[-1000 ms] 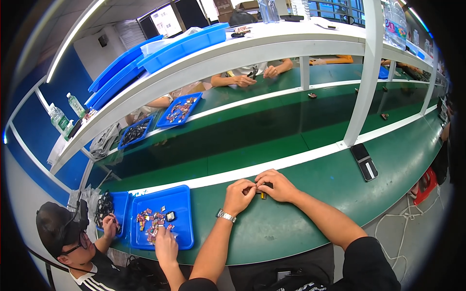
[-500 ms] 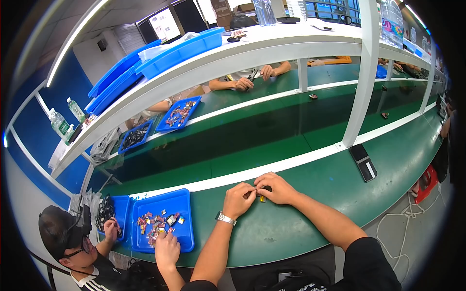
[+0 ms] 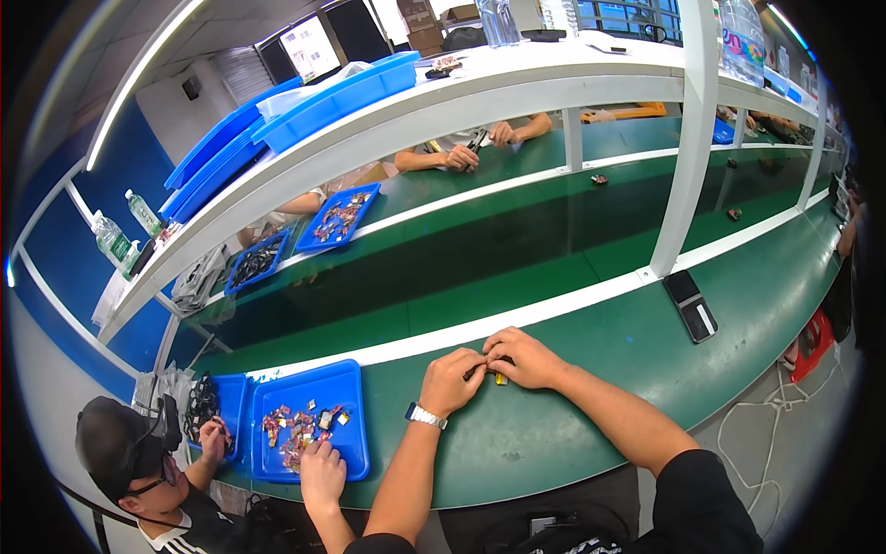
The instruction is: Assembling and inspecting small electronic components on a manufacturing assembly line.
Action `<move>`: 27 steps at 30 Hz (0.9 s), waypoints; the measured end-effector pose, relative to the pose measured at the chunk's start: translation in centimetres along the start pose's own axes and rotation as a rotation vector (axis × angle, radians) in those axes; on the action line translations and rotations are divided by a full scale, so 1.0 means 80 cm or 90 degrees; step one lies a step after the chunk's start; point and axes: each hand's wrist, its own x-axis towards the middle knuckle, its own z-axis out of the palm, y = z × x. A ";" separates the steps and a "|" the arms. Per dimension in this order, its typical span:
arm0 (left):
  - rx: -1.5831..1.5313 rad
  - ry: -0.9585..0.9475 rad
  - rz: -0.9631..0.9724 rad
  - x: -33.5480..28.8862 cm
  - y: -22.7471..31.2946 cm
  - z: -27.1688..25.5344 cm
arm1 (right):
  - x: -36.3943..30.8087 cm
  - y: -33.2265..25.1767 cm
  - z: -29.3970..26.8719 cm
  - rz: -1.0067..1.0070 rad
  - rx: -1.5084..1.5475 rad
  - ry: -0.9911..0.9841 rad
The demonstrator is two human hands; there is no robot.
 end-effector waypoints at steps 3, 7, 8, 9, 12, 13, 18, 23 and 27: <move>-0.017 0.001 -0.015 -0.002 -0.002 0.001 | -0.001 0.000 -0.001 0.011 0.030 -0.004; -0.019 0.016 -0.037 -0.003 0.001 0.006 | -0.001 0.000 0.001 0.003 0.028 0.004; -0.011 0.017 -0.034 -0.004 0.002 0.006 | -0.002 -0.001 0.002 -0.002 0.029 0.005; -0.004 0.018 -0.031 -0.004 0.003 0.007 | -0.002 -0.002 0.002 -0.002 0.028 0.005; 0.010 0.029 -0.022 -0.005 0.004 0.011 | -0.002 -0.005 0.003 0.001 0.028 0.002; 0.011 0.029 -0.022 -0.005 0.003 0.011 | -0.001 -0.006 0.004 0.004 0.022 0.003; 0.032 0.037 -0.011 -0.007 0.001 0.013 | 0.000 -0.006 0.006 -0.004 0.012 0.005; -0.028 0.043 -0.039 -0.002 -0.002 0.017 | 0.002 0.001 0.004 -0.004 0.015 0.002; -0.078 0.080 -0.114 0.002 -0.009 0.014 | 0.004 0.002 0.001 -0.025 0.021 0.014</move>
